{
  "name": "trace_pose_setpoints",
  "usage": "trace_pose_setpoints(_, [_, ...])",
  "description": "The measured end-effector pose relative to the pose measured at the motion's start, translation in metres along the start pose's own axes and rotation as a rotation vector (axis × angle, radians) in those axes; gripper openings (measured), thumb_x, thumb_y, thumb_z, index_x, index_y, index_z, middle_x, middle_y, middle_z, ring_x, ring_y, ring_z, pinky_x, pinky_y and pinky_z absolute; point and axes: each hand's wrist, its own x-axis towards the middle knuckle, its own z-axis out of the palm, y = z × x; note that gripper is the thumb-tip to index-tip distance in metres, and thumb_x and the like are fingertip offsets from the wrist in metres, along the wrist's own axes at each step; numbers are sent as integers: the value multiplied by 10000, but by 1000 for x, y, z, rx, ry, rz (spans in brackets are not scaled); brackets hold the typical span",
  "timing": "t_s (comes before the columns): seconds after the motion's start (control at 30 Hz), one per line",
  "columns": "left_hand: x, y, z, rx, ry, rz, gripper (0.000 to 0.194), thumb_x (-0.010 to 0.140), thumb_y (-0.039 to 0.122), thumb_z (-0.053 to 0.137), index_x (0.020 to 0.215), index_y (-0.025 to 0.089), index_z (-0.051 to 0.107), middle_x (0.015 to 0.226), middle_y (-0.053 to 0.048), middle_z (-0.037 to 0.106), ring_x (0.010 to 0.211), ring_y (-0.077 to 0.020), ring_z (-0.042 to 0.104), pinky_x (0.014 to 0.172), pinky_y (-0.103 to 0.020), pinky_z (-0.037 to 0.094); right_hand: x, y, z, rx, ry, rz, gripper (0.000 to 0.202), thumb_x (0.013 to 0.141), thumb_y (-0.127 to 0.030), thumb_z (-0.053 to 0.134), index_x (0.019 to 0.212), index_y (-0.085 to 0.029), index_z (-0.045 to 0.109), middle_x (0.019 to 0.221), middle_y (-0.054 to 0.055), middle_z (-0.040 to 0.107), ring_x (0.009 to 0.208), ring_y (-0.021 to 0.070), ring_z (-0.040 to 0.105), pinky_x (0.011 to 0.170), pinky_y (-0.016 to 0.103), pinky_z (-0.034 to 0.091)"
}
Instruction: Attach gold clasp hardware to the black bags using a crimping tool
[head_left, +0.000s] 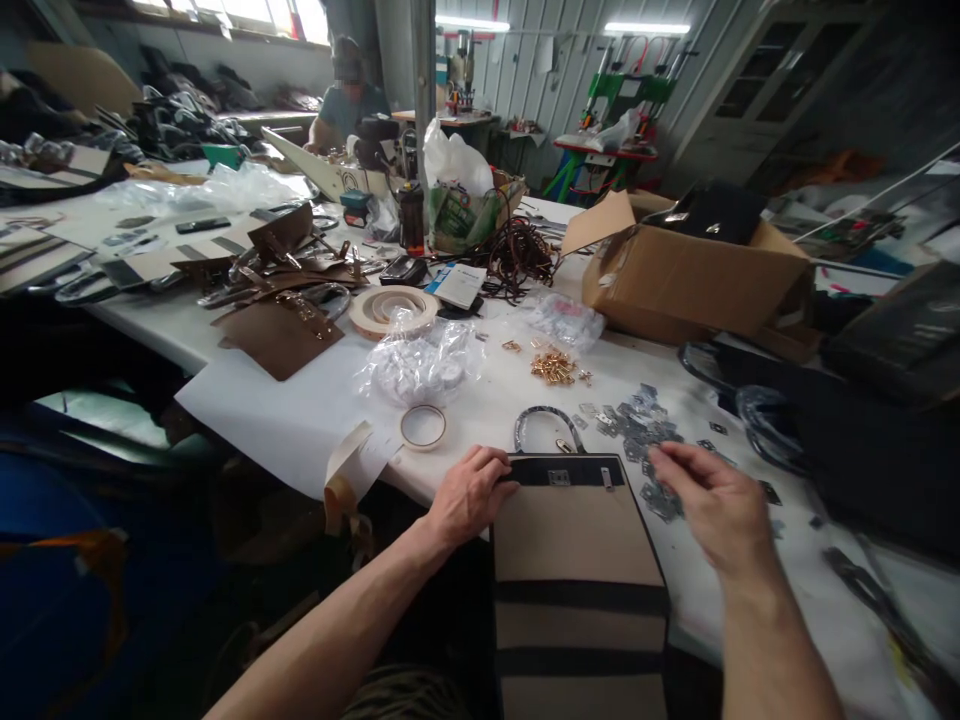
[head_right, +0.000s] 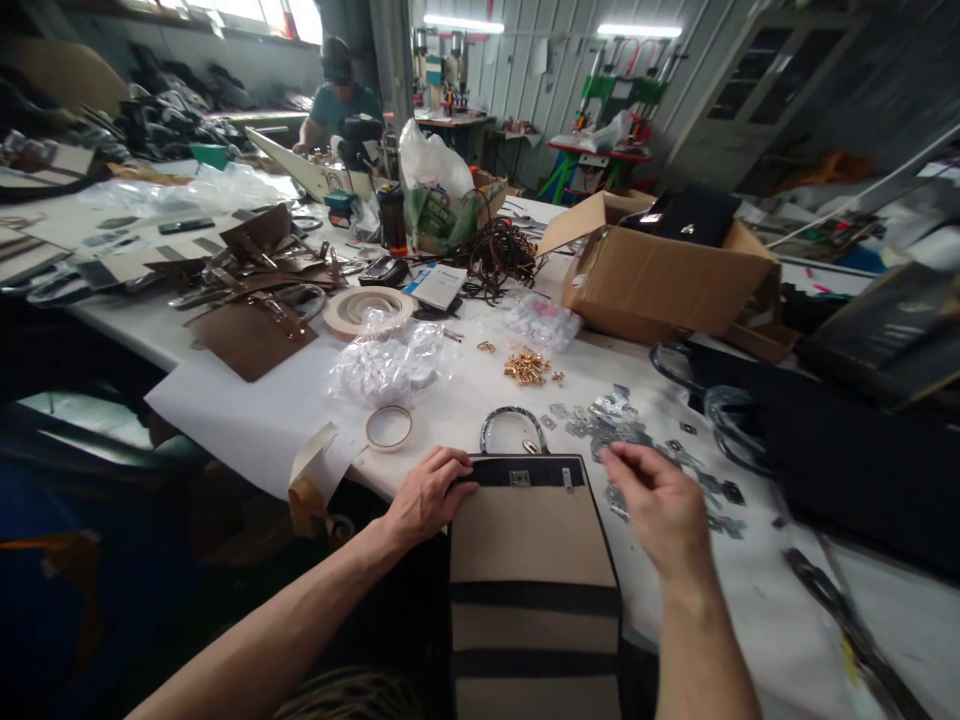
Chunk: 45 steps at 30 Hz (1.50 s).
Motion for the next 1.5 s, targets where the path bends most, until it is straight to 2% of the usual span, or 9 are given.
trace_pose_setpoints(0.13, [-1,0,-4,-7,-5,-43,117,977,285,689,1062,210,662,1138,-73,687,1064,-239,646,937,-394,577,-41,-47,73,315,-429,55,432,801,-554,808,1052,-205,770,852,53,759,728,186,669,692,300,547])
trace_pose_setpoints(0.27, [-1,-6,-11,-59,-60,-54,376,876,422,809,1162,221,671,1207,-83,682,1105,-251,650,982,-407,561,-58,-53,108,318,-570,85,351,816,-507,790,958,-188,755,826,46,757,720,185,671,685,289,528])
trace_pose_setpoints(0.4, [-1,-10,-12,-107,-66,-88,513,792,473,873,1196,225,676,1214,-92,681,1113,-259,662,985,-401,560,-61,-47,110,204,-600,74,303,853,-477,741,948,-190,762,814,48,769,707,197,688,685,301,528])
trace_pose_setpoints(0.57, [0,-10,-9,-136,-49,-112,465,819,465,853,1187,229,691,1208,-92,687,1105,-256,674,975,-390,562,-62,-46,111,117,-635,14,213,857,-400,711,938,-216,783,881,54,801,788,224,743,707,298,557])
trace_pose_setpoints(0.93, [-1,-10,-8,-136,-51,-136,439,829,436,844,1183,230,686,1222,-94,681,1129,-271,668,988,-406,555,-63,-63,117,-191,-572,-51,127,875,-346,661,862,-264,758,783,5,775,741,206,748,680,289,538])
trace_pose_setpoints(1.13, [0,-7,-8,-136,-52,-146,455,812,423,860,1187,237,679,1234,-92,672,1110,-270,676,980,-409,568,-73,-55,123,-176,-386,-177,99,851,-312,686,859,-224,640,950,49,698,600,151,645,693,323,551])
trace_pose_setpoints(1.3, [0,-8,-9,-144,-63,-146,477,798,388,876,1193,235,657,1228,-86,661,1059,-255,675,928,-394,590,-85,-50,120,-30,-320,-212,165,908,-373,675,956,-216,658,1009,58,650,637,140,632,674,306,554])
trace_pose_setpoints(1.4, [2,-3,-14,-141,-87,-146,502,804,362,868,1228,238,630,1242,-88,645,1029,-247,670,899,-397,602,-72,-42,81,114,-141,-162,322,917,-482,697,1090,-210,676,1000,66,668,650,139,627,650,287,548])
trace_pose_setpoints(1.5, [7,11,-21,-42,-85,-83,522,836,233,814,1304,262,586,1331,-93,603,1170,-287,606,1003,-470,566,-41,-12,6,131,318,-96,463,910,-560,682,1185,-188,660,821,40,661,641,169,614,623,296,519])
